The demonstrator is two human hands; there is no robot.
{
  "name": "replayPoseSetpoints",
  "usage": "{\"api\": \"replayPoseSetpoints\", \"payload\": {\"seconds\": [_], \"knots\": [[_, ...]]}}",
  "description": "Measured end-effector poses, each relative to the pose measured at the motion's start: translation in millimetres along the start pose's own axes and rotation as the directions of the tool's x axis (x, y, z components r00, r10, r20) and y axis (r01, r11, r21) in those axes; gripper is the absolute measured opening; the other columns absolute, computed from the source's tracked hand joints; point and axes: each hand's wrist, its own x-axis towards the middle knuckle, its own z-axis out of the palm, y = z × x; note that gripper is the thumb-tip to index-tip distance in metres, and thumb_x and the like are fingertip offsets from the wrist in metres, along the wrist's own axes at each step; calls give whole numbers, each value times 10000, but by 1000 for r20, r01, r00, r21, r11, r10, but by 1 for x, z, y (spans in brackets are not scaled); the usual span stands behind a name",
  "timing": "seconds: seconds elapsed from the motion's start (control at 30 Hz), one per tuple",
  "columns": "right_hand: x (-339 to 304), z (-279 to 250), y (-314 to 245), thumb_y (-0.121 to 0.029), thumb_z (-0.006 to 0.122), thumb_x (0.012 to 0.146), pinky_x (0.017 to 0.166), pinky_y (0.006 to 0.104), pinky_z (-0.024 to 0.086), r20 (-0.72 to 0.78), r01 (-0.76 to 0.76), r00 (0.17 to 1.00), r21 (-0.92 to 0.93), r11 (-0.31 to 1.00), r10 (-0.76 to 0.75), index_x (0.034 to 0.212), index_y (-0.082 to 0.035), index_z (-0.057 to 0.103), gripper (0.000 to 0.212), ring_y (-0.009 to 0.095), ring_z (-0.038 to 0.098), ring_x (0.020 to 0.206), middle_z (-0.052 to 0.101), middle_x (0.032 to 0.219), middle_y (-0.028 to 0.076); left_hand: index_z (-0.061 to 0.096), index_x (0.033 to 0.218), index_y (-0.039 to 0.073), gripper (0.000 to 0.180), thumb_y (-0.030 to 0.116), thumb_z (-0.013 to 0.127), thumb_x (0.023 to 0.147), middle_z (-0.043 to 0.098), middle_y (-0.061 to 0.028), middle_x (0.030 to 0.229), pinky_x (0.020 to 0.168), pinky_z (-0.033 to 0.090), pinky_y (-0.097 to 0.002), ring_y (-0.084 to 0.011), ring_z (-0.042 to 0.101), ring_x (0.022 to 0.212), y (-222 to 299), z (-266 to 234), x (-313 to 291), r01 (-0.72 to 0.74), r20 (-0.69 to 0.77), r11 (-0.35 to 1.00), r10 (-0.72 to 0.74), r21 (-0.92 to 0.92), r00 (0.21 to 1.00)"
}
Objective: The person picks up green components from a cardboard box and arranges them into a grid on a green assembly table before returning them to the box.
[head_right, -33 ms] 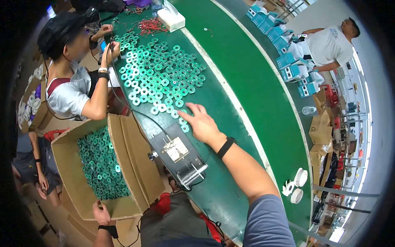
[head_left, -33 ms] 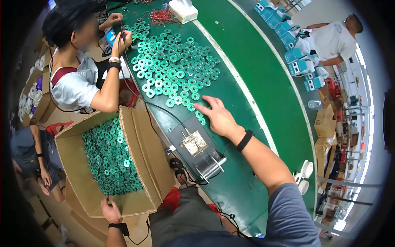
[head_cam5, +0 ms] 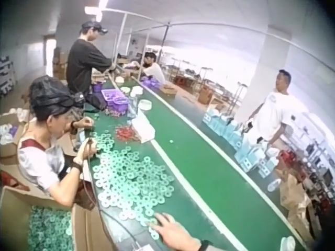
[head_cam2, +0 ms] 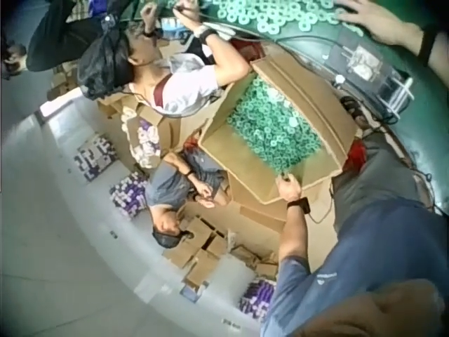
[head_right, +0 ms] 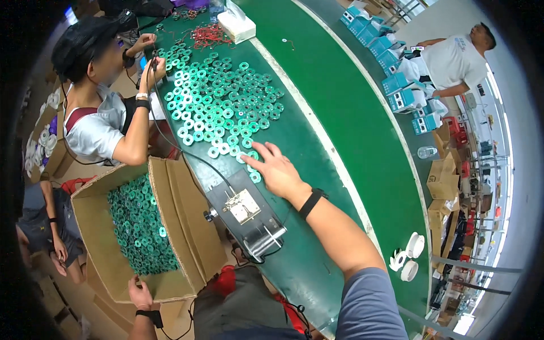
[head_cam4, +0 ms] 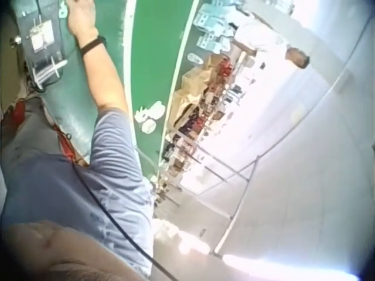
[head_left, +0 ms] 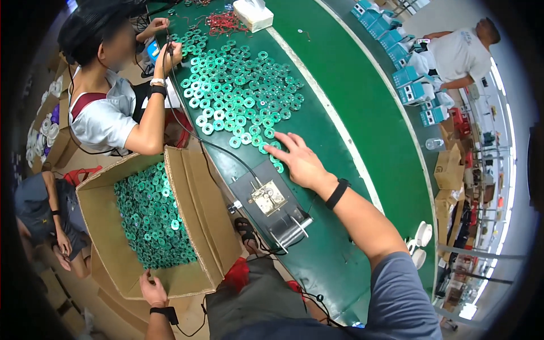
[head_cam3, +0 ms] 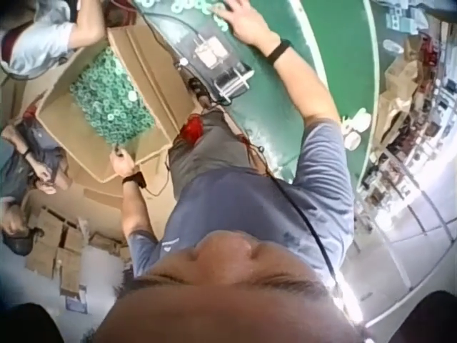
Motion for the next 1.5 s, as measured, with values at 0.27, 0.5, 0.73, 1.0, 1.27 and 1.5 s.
{"api": "replayPoseSetpoints", "payload": {"seconds": [0.27,0.5,0.73,1.0,1.27,1.5], "knots": [[-8,-17,15,-1,625,816,1135,545,466,157,89,983,46,995,-95,1504,-216,539,726,432,375,1490,395,1632,97,643,1274,30,372,113,605,914,638,-146,1164,860,530,-425,-318,658,926,9,0,-2,-4,-35,1000,4,-4,999],[2,-9,20,-174,738,881,1177,567,412,270,231,936,15,973,-226,1418,-201,632,548,429,365,1492,394,1635,85,641,1270,24,371,106,603,911,639,-146,1172,864,529,-421,-319,661,933,5,1,0,8,-32,1000,-8,29,999],[-18,-24,27,-238,792,868,1130,538,477,225,82,971,33,996,-87,1408,-223,643,561,408,390,1468,399,1614,108,637,1269,24,370,97,597,908,637,-152,1172,890,522,-427,-340,650,989,3,1,-1,17,-25,1000,-16,11,1000],[-6,-20,19,-154,843,802,1076,467,528,257,-58,966,48,997,44,1382,-237,663,612,394,490,1351,441,1553,139,634,1267,20,363,99,599,915,639,-156,1180,890,524,-432,-341,655,993,-4,2,0,11,-12,1000,-11,10,1000],[-7,-4,37,-69,806,792,1033,450,529,172,-3,985,96,995,-14,1176,-142,751,395,396,607,1196,556,1407,166,644,1281,20,381,118,599,915,652,-155,1176,857,535,-425,-328,671,924,1,1,-3,-17,-32,999,18,28,999],[-25,-38,34,-46,832,773,1019,445,545,121,-24,993,72,997,15,1182,-88,740,421,398,631,1176,587,1350,197,652,1303,47,407,137,609,908,668,-152,1167,886,535,-430,-345,666,1011,-9,6,-1,2,-8,999,-2,-40,1000]]}}
